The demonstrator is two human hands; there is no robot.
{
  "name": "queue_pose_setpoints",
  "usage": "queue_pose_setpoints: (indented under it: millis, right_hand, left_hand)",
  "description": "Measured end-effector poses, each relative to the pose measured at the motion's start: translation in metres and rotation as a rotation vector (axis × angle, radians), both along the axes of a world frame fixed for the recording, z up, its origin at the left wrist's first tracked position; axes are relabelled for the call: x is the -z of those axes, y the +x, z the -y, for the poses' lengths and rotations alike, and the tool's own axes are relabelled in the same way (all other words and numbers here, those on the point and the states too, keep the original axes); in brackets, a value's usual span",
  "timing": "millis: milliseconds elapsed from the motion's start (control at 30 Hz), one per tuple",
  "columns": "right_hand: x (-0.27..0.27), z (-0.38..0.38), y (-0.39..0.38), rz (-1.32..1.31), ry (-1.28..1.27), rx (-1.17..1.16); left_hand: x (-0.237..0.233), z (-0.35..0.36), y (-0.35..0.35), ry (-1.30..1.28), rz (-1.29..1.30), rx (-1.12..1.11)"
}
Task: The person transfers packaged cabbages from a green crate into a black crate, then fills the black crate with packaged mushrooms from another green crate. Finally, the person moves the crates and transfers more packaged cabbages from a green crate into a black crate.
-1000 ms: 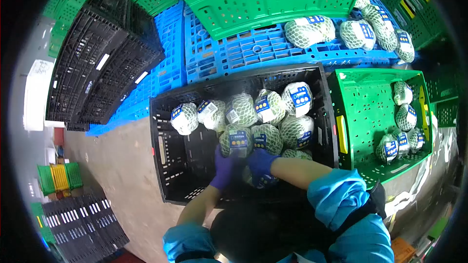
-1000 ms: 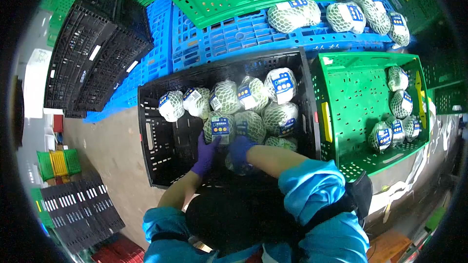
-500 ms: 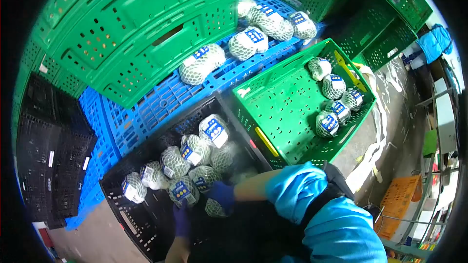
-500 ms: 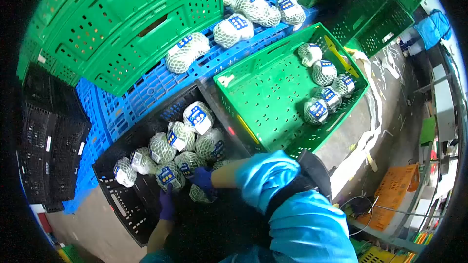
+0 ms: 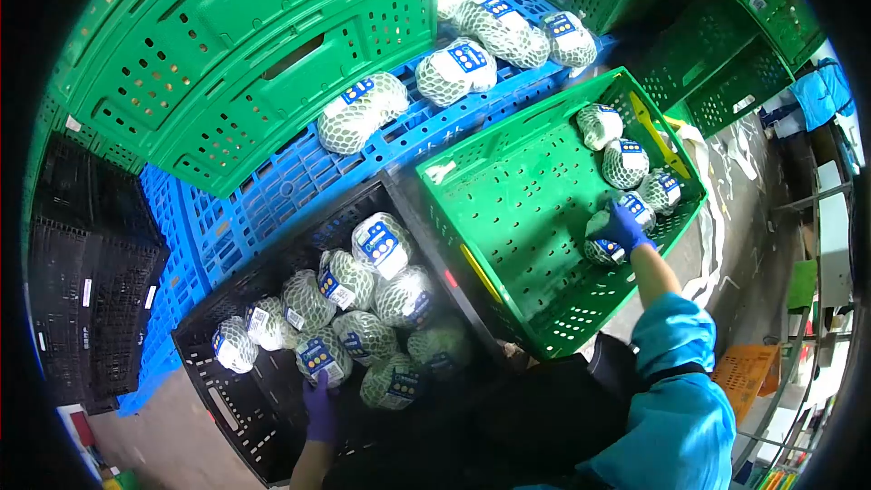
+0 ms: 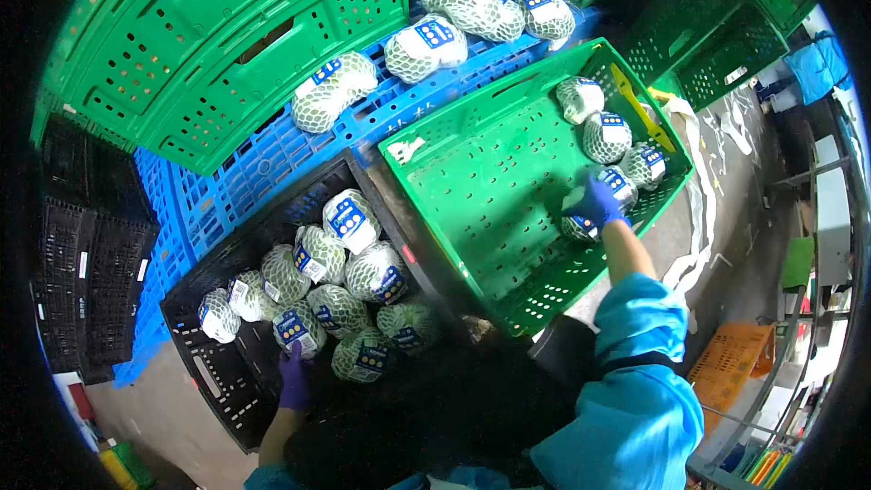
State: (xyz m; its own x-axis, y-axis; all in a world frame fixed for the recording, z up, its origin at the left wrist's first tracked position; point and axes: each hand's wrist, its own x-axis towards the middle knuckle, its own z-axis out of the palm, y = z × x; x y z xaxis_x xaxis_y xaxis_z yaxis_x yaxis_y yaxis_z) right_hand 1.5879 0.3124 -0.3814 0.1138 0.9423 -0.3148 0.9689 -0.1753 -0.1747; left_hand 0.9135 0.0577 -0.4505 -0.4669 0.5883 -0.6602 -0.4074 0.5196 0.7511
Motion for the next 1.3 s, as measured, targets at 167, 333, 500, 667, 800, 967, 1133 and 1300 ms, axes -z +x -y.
queue_pose_setpoints:
  millis: [167, 333, 500, 667, 800, 967, 1133, 1300]
  right_hand:
    - [0.018, 0.006, -0.029, 0.494, -0.124, 0.062]
    - [0.118, -0.011, 0.047, 0.463, -0.083, -0.145]
    - [0.094, -0.015, 0.039, 0.285, -0.201, -0.246]
    - [0.009, -0.007, -0.019, -0.224, -0.061, 0.021]
    - [-0.136, -0.04, -0.113, -0.942, 0.097, -0.043]
    - [-0.231, 0.015, -0.356, -1.101, -0.572, -0.255]
    - [-0.083, 0.091, -0.532, -0.934, -1.282, -0.793]
    - [-0.012, 0.149, -0.594, -0.614, -1.371, -0.876]
  left_hand:
    - [-0.001, 0.0, -0.004, -0.032, -0.017, 0.05]
    - [-0.015, -0.002, 0.012, 0.12, -0.015, 0.023]
    - [-0.008, -0.004, 0.008, 0.143, -0.11, 0.052]
    - [-0.042, -0.016, 0.012, 0.037, -0.057, 0.057]
    - [-0.036, -0.012, -0.002, 0.01, 0.035, 0.103]
    - [-0.016, -0.004, -0.031, 0.03, 0.272, 0.189]
    - [-0.054, -0.009, -0.036, 0.252, 0.306, 0.292]
    - [-0.093, -0.017, -0.042, -0.044, 0.501, 0.094]
